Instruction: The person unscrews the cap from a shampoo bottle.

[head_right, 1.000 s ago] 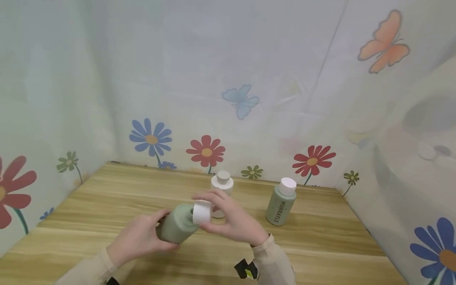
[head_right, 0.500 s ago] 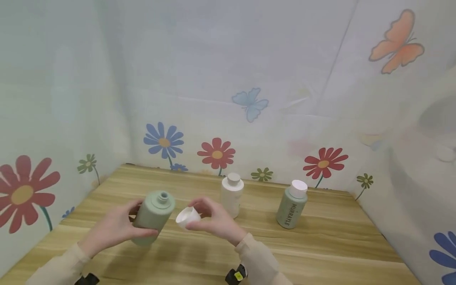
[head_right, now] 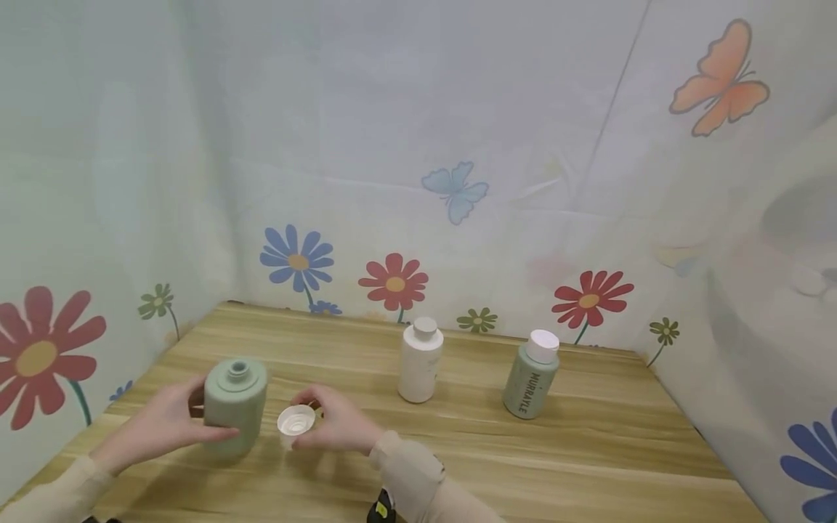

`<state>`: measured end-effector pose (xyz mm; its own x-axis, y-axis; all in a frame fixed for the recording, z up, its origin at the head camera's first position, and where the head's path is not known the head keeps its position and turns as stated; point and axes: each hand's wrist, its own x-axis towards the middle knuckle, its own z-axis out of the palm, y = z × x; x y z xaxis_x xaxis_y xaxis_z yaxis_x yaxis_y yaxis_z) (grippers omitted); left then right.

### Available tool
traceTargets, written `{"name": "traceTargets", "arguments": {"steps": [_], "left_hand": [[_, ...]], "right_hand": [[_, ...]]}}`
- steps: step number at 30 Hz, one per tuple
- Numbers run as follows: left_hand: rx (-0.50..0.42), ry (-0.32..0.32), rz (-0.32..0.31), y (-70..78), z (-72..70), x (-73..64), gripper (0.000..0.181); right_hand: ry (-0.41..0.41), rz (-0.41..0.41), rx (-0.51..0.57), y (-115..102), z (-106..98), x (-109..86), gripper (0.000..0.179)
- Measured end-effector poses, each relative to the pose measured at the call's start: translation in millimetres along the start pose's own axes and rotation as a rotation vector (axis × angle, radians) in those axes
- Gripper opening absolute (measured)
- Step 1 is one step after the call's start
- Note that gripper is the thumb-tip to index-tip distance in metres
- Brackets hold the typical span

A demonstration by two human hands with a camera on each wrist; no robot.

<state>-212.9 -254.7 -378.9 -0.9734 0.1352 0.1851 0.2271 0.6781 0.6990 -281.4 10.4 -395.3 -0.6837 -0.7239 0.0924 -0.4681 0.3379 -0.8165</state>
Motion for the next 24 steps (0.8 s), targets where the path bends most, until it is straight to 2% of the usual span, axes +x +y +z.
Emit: {"name": "traceTargets", "arguments": {"steps": [3,7,13,24], "left_hand": [[-0.022,-0.021,-0.032,-9.6,-1.2,-1.9,0.087],[-0.039,-0.037,-0.053,-19.9,-3.4,-5.9,0.085],[-0.008,-0.059,-0.064,-31.9,-9.7,-10.9,0.082],[0.013,-0.095,-0.049,-42.7,-10.7,-15.2,0.077]], "right_hand": [[-0.007,0.007,-0.042,1.3,7.2,8.9,0.05],[-0.064,-0.023,-0.135,0.4,16.4,16.7,0.049],[-0.102,-0.078,-0.297,-5.8,29.9,25.0,0.051],[-0.093,-0.088,-0.39,-11.1,47.2,34.4,0.056]]}}
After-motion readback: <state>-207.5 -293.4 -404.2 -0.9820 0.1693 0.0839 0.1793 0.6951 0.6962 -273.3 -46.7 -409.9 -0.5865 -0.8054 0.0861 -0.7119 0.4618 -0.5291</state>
